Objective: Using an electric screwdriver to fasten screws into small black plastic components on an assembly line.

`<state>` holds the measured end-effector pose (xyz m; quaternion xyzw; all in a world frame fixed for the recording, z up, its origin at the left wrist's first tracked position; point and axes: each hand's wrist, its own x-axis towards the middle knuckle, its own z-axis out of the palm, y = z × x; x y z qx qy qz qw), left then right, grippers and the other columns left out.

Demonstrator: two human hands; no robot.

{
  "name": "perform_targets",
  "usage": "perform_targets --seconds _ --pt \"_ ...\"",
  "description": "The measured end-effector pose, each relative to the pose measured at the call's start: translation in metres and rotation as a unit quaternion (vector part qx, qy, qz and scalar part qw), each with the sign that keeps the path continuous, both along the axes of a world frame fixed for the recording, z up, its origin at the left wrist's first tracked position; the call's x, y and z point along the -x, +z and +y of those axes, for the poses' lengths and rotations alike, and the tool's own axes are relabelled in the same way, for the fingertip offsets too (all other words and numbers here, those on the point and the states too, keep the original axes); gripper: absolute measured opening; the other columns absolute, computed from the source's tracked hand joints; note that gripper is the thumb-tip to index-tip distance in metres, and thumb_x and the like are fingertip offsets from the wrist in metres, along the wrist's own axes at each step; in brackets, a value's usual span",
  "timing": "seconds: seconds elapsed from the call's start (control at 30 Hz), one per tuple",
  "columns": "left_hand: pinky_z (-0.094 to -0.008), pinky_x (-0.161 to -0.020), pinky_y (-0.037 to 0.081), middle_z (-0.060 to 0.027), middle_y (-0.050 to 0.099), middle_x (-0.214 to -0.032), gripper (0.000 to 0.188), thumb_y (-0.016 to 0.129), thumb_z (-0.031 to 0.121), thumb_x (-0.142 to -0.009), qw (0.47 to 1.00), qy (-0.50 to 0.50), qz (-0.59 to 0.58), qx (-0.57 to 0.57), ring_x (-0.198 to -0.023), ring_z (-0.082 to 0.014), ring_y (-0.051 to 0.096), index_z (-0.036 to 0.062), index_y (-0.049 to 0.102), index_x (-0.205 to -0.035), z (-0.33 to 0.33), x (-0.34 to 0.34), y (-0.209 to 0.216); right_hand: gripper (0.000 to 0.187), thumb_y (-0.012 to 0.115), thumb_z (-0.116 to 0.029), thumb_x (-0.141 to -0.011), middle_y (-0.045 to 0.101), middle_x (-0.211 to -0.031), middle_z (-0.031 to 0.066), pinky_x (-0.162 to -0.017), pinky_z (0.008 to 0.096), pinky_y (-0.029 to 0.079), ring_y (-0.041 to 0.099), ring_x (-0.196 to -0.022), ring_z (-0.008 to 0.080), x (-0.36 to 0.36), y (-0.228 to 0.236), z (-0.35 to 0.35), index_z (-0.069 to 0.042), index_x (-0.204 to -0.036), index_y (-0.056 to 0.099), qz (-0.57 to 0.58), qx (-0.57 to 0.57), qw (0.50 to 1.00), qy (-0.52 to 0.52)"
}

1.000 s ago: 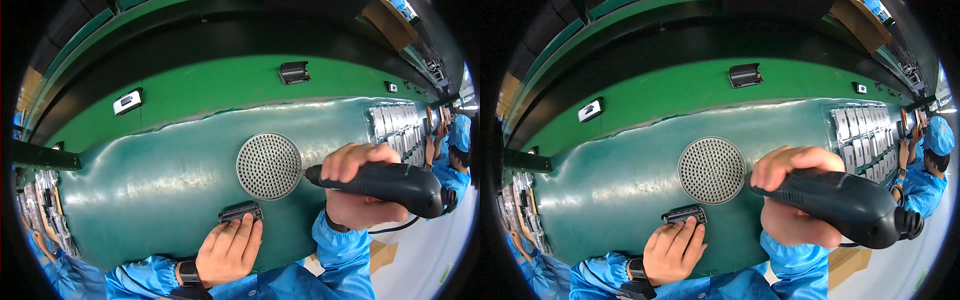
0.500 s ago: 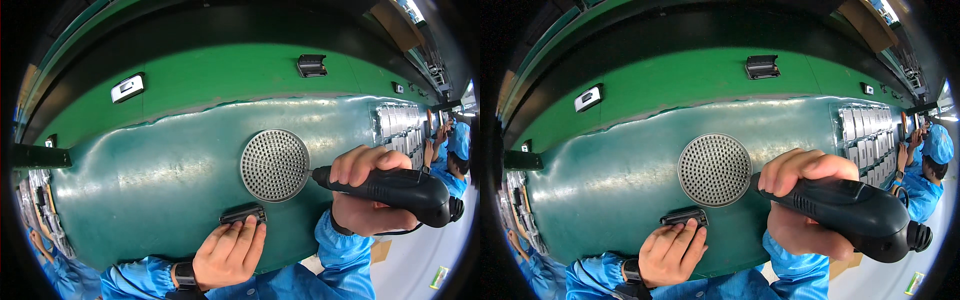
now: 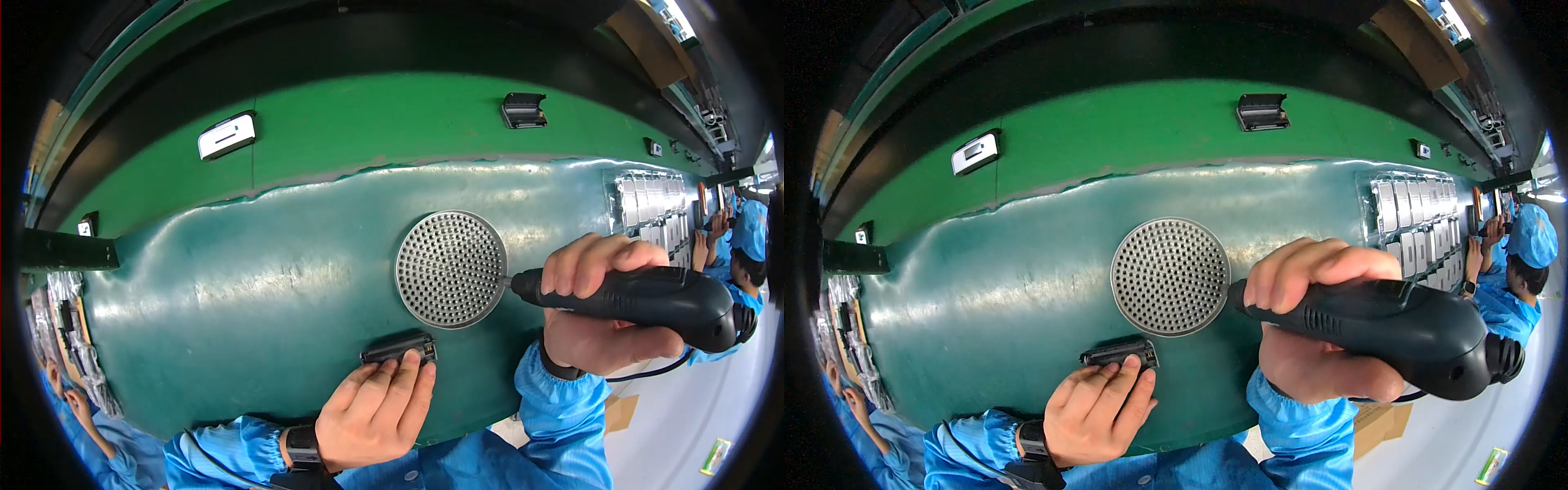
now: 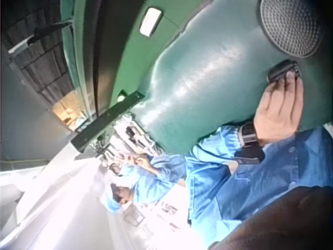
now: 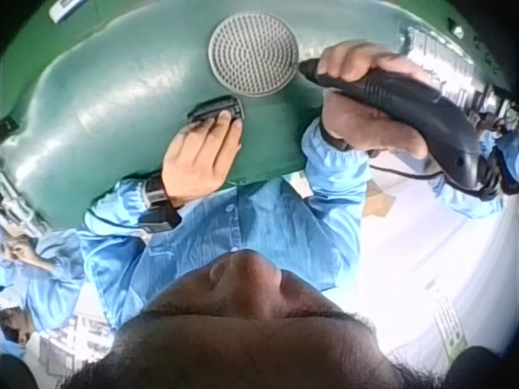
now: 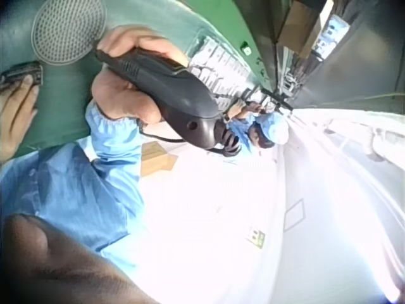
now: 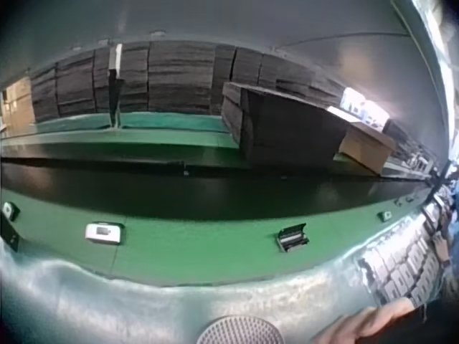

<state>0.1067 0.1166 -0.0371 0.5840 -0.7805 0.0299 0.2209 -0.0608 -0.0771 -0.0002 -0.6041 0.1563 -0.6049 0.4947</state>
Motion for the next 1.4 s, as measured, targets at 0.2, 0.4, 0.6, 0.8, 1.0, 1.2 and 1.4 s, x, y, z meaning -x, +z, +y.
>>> perform_targets --seconds 0.2,0.4,0.6,0.8,1.0,1.2,1.4 --pt "-0.0344 -0.085 0.061 -0.011 0.076 -0.12 0.02 0.075 0.02 -0.089 1.0 0.018 0.016 0.015 -0.099 -0.0216 0.07 0.0104 0.078 -0.106 0.0 -0.001 -0.002 0.091 0.055 -0.09 -0.086 0.058 -0.083 0.0097 -0.059 0.0369 0.052 0.057 -0.07 0.0224 0.003 -0.002 0.002 -0.008 -0.125 0.053 -0.048 -0.019 0.999 -0.008" --pt "-0.033 -0.084 0.061 -0.0125 0.077 -0.121 0.014 0.065 0.015 -0.088 0.999 0.021 0.003 0.024 -0.102 -0.0215 0.071 0.0126 0.057 -0.076 0.004 -0.006 -0.004 0.074 0.065 -0.075 -0.093 0.054 -0.083 0.0054 -0.054 0.0333 0.048 0.053 -0.069 0.0189 0.008 0.028 0.029 -0.011 -0.125 0.049 -0.078 -0.027 0.996 0.016" --pt "-0.0333 -0.085 0.061 -0.0146 0.078 -0.119 0.015 0.065 0.016 -0.084 0.999 0.016 0.019 0.029 -0.097 -0.0221 0.073 0.0119 0.056 -0.074 0.0 -0.007 -0.006 0.056 0.071 -0.058 -0.098 0.056 -0.069 0.0052 -0.046 0.0314 0.052 0.053 -0.053 0.0176 -0.02 0.017 0.066 -0.009 -0.111 0.047 -0.05 -0.018 0.996 0.067" --pt "-0.0336 -0.085 0.062 -0.0158 0.078 -0.118 0.015 0.066 0.016 -0.083 0.999 0.015 0.033 0.024 -0.095 -0.022 0.073 0.0119 0.056 -0.073 0.001 -0.009 -0.004 0.066 0.074 -0.06 -0.095 0.061 -0.08 0.0138 -0.054 0.0397 0.053 0.06 -0.063 0.0248 -0.03 0.014 0.071 -0.001 -0.116 0.054 -0.069 -0.011 0.984 0.166" --pt "-0.0335 -0.085 0.062 -0.0155 0.078 -0.117 0.015 0.068 0.016 -0.082 0.999 0.011 0.036 0.027 -0.094 -0.0222 0.073 0.0119 0.056 -0.073 0.001 -0.01 -0.005 0.058 0.072 -0.06 -0.097 0.059 -0.067 0.0073 -0.044 0.035 0.054 0.057 -0.051 0.0203 -0.034 0.006 0.074 -0.008 -0.107 0.049 -0.026 -0.02 0.995 0.098" --pt "-0.0331 -0.085 0.062 -0.0159 0.078 -0.117 0.015 0.067 0.016 -0.083 0.999 0.014 0.041 0.023 -0.094 -0.0218 0.074 0.0112 0.056 -0.073 0.001 -0.009 -0.003 0.061 0.072 -0.061 -0.096 0.06 -0.069 0.0085 -0.044 0.0368 0.054 0.059 -0.052 0.0212 -0.034 0.003 0.075 -0.006 -0.109 0.051 -0.022 -0.036 0.993 0.106" --pt "-0.0337 -0.085 0.062 -0.0163 0.078 -0.116 0.015 0.066 0.017 -0.082 0.999 0.003 0.039 0.022 -0.094 -0.0223 0.074 0.0108 0.056 -0.073 0.0 -0.009 -0.005 0.061 0.072 -0.061 -0.096 0.061 -0.07 0.0086 -0.045 0.0373 0.055 0.059 -0.053 0.0222 -0.035 0.001 0.071 -0.006 -0.11 0.052 -0.014 0.003 0.991 0.131"
